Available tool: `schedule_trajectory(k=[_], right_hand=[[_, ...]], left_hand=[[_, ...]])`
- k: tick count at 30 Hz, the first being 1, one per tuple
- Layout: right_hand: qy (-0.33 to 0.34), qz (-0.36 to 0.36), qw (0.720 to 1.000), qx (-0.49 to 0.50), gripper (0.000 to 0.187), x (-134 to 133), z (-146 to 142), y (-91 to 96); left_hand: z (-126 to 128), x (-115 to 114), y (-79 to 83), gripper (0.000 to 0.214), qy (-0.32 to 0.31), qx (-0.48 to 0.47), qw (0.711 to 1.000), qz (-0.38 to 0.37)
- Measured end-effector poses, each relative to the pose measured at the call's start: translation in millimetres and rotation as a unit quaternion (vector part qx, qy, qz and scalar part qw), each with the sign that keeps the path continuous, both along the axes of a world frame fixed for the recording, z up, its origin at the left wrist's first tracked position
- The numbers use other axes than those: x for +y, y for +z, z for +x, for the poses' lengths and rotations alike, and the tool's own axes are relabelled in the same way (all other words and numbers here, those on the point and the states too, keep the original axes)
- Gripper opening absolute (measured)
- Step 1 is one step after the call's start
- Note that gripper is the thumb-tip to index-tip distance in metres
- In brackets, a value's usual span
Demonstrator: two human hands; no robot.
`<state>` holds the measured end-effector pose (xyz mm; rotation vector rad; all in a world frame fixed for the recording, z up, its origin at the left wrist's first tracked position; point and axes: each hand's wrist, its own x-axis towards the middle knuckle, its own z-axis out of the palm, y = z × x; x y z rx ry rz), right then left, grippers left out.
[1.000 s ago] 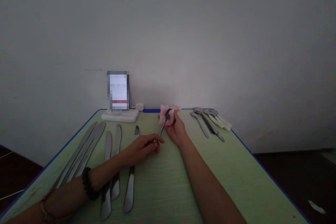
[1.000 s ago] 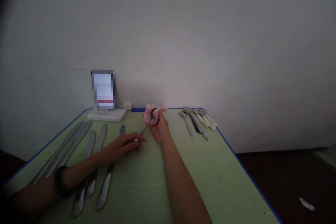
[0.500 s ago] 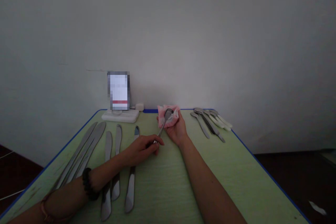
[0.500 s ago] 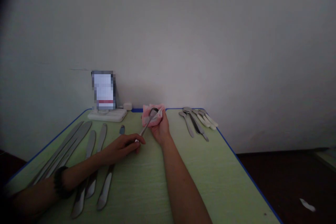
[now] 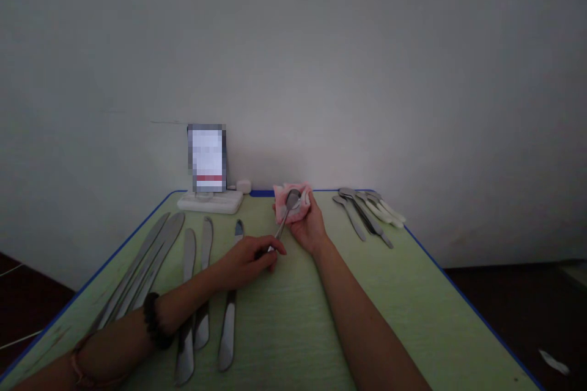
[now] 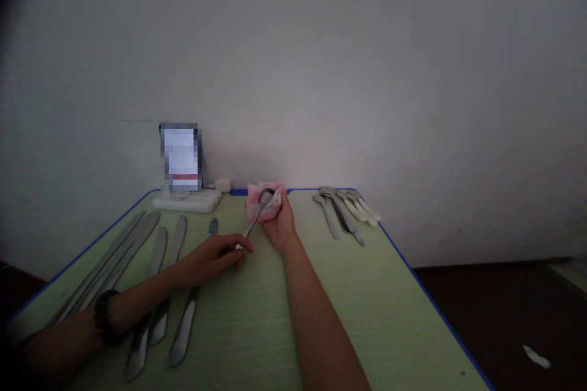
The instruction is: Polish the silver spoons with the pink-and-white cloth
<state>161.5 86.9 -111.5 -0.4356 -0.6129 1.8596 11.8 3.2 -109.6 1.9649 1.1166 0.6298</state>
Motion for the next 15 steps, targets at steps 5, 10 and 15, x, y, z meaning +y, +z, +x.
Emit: schedule_trajectory(k=[5, 10, 15], right_hand=[[0.007, 0.002, 1.0, -0.001, 0.036, 0.7, 0.0, -1.1], [0.007, -0.003, 1.0, 0.008, 0.037, 0.2, -0.5, -0.2], [0.007, -0.004, 1.0, 0.002, 0.036, 0.6, -0.6, -1.3]], left_hand=[[-0.1, -0.9, 1.5, 0.023, -0.005, 0.006, 1.0, 0.005], [-0.3, -0.6, 2.8, 0.022, -0.006, 0.012, 1.0, 0.009], [-0.1, -0.6, 2.2, 0.022, -0.009, 0.007, 1.0, 0.002]])
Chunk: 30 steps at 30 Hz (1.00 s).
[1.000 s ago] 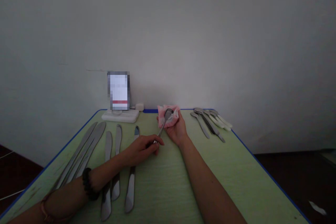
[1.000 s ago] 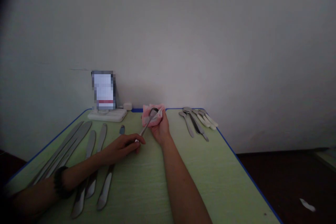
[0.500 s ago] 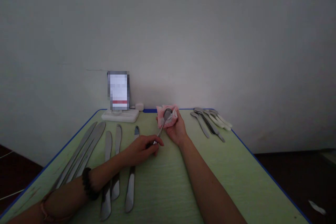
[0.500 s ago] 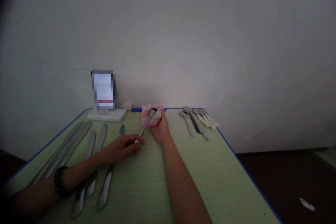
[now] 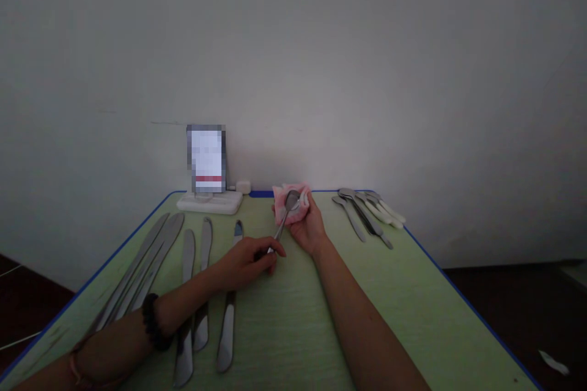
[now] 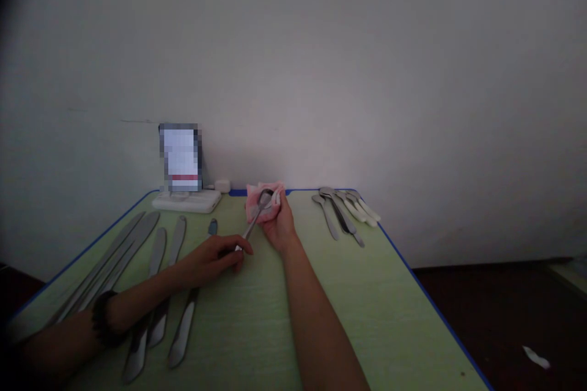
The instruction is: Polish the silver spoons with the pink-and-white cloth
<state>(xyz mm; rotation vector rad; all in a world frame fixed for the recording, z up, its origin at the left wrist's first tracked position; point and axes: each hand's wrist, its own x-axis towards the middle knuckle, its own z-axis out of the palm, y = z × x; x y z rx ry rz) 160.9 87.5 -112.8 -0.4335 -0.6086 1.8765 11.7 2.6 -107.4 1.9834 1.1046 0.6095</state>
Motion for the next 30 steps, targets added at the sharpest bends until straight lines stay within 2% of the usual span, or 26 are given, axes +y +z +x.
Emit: schedule_trajectory(k=[11, 30], right_hand=[[0.006, -0.006, 1.0, 0.014, 0.042, -0.3, -0.5, 1.1], [-0.004, -0.001, 1.0, 0.005, 0.039, 1.0, -0.2, -1.5]], left_hand=[[-1.0, 0.3, -1.7, 0.022, -0.004, -0.009, 1.0, -0.005], [-1.2, 0.0, -2.1, 0.022, -0.005, 0.0, 1.0, 0.002]])
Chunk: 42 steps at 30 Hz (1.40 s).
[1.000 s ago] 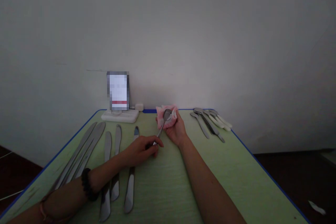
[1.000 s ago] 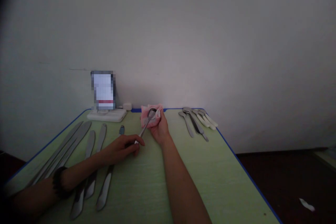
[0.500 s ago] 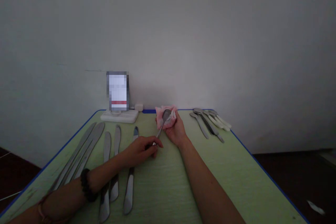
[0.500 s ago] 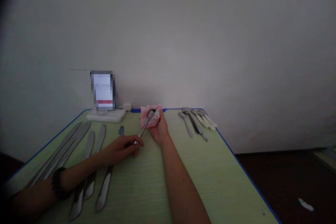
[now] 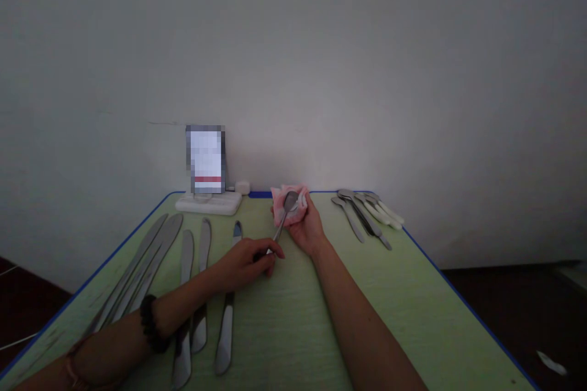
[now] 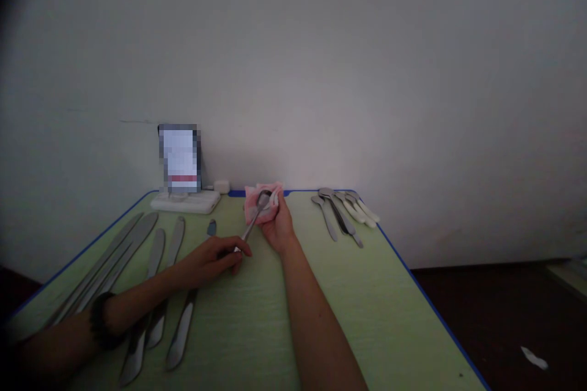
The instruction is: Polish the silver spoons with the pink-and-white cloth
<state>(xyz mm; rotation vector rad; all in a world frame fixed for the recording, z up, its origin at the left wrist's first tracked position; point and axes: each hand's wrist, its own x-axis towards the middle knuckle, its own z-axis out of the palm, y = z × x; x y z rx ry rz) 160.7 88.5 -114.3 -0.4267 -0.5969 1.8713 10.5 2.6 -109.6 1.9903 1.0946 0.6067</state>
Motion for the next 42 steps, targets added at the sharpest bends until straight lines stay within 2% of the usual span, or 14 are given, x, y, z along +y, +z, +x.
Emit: schedule_trajectory(k=[7, 20, 24, 33, 37, 42], right_hand=[[0.01, 0.017, 1.0, 0.002, 0.039, -0.7, 0.0, 0.7], [0.01, 0.003, 1.0, 0.0, 0.041, 0.1, -0.2, -0.1], [0.01, 0.015, 1.0, -0.001, 0.039, -0.8, 0.1, 0.0], [-0.01, -0.004, 1.0, -0.003, 0.031, 1.1, -1.7, -2.6], [-0.005, -0.002, 0.999, -0.036, 0.03, -0.6, -3.3, -4.1], [0.022, 0.031, 0.992, -0.124, 0.028, -5.6, -7.1, -7.1]], left_hand=[[-0.6, 1.2, -2.6, 0.021, -0.001, -0.005, 1.0, 0.001], [0.0, 1.0, -0.9, 0.021, 0.002, -0.003, 1.0, -0.004], [0.4, 0.3, 0.2, 0.021, 0.002, -0.003, 1.0, -0.014], [-0.2, 1.2, -2.3, 0.021, -0.002, -0.006, 1.0, -0.009], [-0.1, 0.9, -2.5, 0.021, 0.002, -0.001, 1.0, -0.001], [1.5, 0.7, 0.8, 0.024, 0.016, 0.013, 0.999, 0.025]])
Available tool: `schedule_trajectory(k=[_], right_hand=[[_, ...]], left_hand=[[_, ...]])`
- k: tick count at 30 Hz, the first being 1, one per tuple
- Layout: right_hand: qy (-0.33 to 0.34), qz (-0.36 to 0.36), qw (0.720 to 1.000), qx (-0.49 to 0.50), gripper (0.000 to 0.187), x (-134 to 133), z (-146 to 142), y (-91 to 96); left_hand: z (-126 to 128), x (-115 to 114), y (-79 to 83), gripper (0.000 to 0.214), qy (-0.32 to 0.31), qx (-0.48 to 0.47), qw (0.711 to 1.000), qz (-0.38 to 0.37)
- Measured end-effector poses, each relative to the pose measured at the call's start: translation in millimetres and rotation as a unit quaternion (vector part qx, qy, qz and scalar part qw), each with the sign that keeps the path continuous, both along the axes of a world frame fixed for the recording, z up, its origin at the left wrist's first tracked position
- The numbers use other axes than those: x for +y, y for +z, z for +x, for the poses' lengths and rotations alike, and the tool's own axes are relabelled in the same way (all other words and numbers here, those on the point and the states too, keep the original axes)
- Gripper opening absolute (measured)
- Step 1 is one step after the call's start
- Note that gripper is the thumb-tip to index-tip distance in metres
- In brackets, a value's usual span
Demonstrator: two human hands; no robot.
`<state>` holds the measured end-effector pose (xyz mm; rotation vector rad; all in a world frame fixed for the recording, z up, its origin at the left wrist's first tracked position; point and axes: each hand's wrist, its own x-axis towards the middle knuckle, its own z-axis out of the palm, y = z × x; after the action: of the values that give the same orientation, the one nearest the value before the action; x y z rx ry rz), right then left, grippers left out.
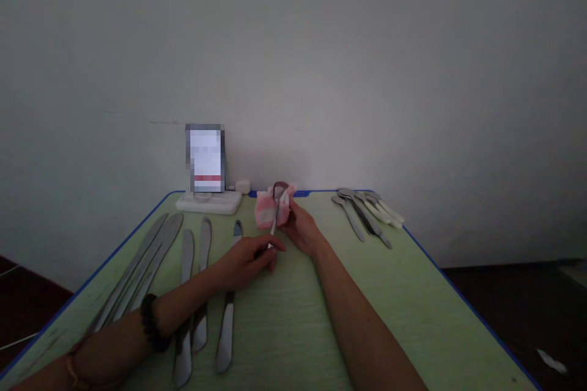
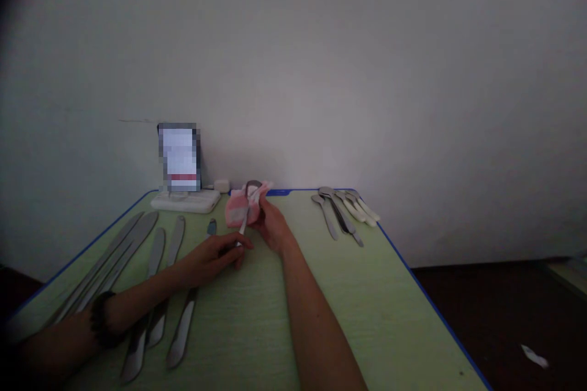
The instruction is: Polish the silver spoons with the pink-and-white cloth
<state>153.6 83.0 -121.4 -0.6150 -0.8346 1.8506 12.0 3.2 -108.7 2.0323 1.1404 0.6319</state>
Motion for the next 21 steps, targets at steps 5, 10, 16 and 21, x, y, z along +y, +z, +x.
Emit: schedule_trajectory(k=[5, 10, 16, 21], right_hand=[[-0.005, -0.018, 0.999, 0.039, 0.022, 0, 1, 2.2], [-0.037, -0.056, 0.988, 0.136, 0.032, 2, 9, 10.2], [-0.094, -0.052, 0.982, 0.155, 0.04, 1, 14, 12.7], [-0.085, -0.042, 0.991, 0.096, 0.019, 1, 7, 8.0]], left_hand=[[0, 1, -1.4, 0.024, -0.001, -0.007, 1.0, -0.006], [0, 0, -1.0, 0.023, 0.0, -0.004, 1.0, -0.025], [-1, 0, -0.3, 0.024, 0.0, 0.0, 1.0, -0.028], [0, 0, -0.5, 0.023, 0.0, -0.007, 1.0, -0.024]])
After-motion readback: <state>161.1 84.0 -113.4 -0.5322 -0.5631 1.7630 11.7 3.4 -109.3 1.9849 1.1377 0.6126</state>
